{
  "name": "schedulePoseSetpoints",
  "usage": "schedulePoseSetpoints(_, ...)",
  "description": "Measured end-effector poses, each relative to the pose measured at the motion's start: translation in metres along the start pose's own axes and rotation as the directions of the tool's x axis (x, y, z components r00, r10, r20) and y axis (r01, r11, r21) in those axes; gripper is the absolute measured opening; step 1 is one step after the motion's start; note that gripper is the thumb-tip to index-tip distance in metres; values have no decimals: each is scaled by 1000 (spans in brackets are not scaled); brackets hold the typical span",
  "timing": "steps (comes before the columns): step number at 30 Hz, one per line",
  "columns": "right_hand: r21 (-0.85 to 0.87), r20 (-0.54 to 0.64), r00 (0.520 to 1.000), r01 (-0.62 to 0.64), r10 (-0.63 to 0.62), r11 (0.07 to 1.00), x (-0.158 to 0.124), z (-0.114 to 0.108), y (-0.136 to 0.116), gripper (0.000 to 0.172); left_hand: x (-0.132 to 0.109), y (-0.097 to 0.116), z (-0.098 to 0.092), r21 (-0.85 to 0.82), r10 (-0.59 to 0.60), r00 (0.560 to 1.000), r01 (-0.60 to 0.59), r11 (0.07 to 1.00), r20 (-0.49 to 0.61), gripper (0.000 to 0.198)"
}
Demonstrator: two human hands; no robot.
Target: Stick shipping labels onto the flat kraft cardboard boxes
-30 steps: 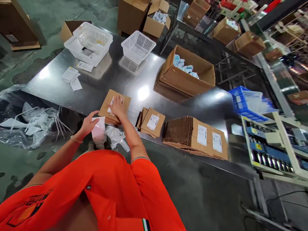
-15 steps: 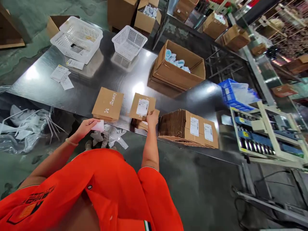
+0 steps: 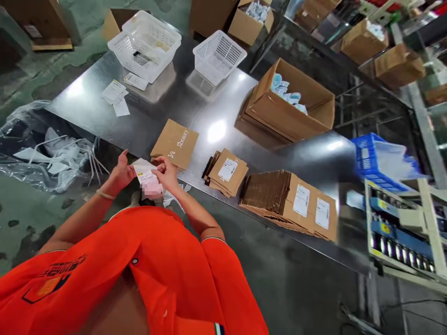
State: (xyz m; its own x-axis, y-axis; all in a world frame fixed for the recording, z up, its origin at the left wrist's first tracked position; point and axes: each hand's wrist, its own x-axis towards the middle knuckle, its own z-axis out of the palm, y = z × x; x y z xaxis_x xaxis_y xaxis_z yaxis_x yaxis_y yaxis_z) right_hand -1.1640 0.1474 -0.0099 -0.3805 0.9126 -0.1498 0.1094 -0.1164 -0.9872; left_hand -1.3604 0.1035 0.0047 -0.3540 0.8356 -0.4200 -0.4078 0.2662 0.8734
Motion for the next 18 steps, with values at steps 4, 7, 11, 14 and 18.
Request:
schedulePoseSetpoints(4, -9, -12, 1000, 0, 0, 1000, 10, 6, -11, 24, -28, -7, 7, 64, -12, 985, 1, 998, 169, 94)
schedulePoseSetpoints(7, -42, 8, 999, -33, 34, 999, 10, 8, -10, 22, -32, -4, 11, 174, 12, 973, -53, 983, 229, 89)
schedulePoseSetpoints(11, -183, -67, 994, 72, -86, 980, -5, 1, -8, 14, -18, 3, 19, 295, -8, 972, -63, 953, 234, 75)
schedulePoseSetpoints(14, -345, -107, 962, 201, -251, 917, -17, -13, -15, 12, -8, 2, 26, 345, -57, 961, -42, 938, 272, 72)
schedulePoseSetpoints(18, -549, -238, 908, 166, -344, 819, 17, -48, -34, 12, -5, -15, 32, 338, -221, 896, 86, 937, 384, 60)
